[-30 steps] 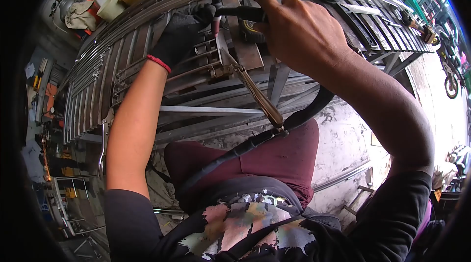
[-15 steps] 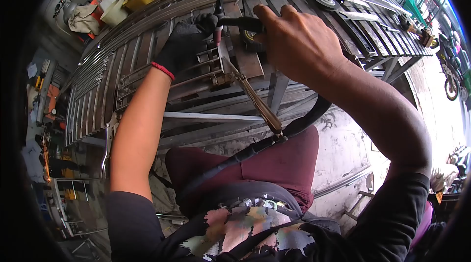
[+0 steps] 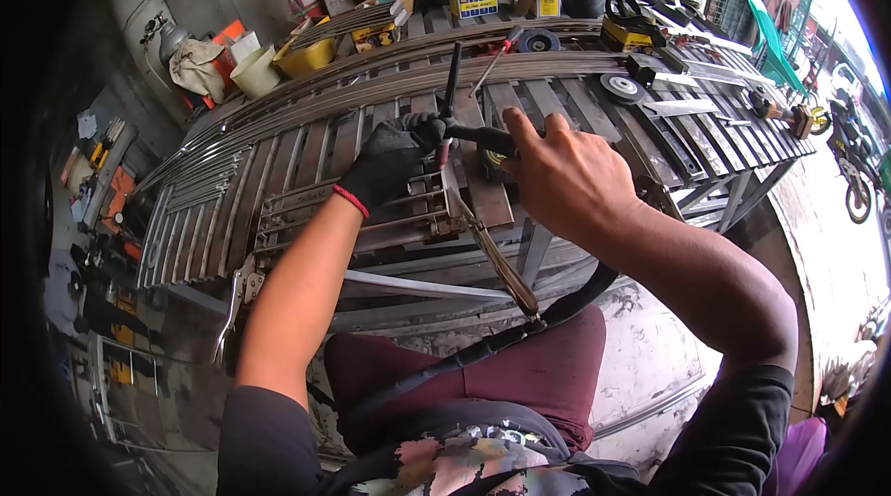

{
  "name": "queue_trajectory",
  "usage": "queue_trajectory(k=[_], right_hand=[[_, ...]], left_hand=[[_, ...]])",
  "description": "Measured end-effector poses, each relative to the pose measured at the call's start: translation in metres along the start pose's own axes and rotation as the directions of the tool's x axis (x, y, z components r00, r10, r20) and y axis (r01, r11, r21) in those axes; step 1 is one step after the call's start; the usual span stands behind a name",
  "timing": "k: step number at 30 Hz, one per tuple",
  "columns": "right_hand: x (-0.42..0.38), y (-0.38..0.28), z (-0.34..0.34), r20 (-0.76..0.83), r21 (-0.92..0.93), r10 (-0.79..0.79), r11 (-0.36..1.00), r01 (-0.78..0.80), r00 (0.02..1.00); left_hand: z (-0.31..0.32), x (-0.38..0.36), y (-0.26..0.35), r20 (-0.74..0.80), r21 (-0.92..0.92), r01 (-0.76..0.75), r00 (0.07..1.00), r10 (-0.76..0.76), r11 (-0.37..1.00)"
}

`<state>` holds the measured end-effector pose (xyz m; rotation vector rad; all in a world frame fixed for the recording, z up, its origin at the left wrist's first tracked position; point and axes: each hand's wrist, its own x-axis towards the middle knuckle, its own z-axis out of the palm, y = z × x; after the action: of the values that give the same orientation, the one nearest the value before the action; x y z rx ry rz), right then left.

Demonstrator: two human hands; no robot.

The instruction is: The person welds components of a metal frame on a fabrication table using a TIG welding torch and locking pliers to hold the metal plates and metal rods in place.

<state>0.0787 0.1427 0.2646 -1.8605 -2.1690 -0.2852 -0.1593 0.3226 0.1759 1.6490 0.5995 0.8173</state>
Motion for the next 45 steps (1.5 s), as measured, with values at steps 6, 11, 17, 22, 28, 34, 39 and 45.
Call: queue_trajectory(k=[6,11,17,22,28,34,39,45], right_hand=[[-0.002,0.002,0.004,-0.035,-0.004,-0.019,1.000,0.019,0.999],[-0.002,0.002,0.004,-0.018,-0.023,-0.024,0.999,0.023,1.000],[-0.002,0.008,0.011,-0.017,-0.098,-0.061,0.993,0.059,0.998],[-0.004,0.000,0.004,-0.037,-0.022,-0.010,1.000,0.009,0.999],[-0.003,0.004,0.009,-0.060,-0.030,-0.035,0.999,0.033,0.998],[-0.003,0.002,0.006,-0.047,-0.035,-0.024,0.999,0.023,0.999],[-0.003,0.004,0.008,-0.020,-0.055,-0.048,0.997,0.047,0.999],[-0.004,0.004,0.006,-0.011,-0.067,-0.049,0.997,0.049,0.999]], left_hand=[[0.001,0.000,0.008,-0.022,0.085,-0.002,1.000,0.003,0.996],[-0.001,0.000,0.004,0.002,0.137,-0.028,1.000,0.028,0.990],[0.000,-0.002,0.001,-0.067,0.108,-0.077,0.994,0.084,0.991],[-0.002,0.003,-0.001,-0.045,0.059,-0.010,0.999,0.012,0.998],[-0.008,0.005,-0.006,0.017,0.239,-0.129,0.992,0.128,0.962],[0.001,0.001,0.003,-0.010,0.188,-0.057,0.998,0.060,0.980],[0.002,0.001,0.005,-0.032,0.142,-0.030,0.999,0.035,0.989],[0.002,-0.001,0.012,-0.042,0.354,-0.098,0.992,0.121,0.930]])
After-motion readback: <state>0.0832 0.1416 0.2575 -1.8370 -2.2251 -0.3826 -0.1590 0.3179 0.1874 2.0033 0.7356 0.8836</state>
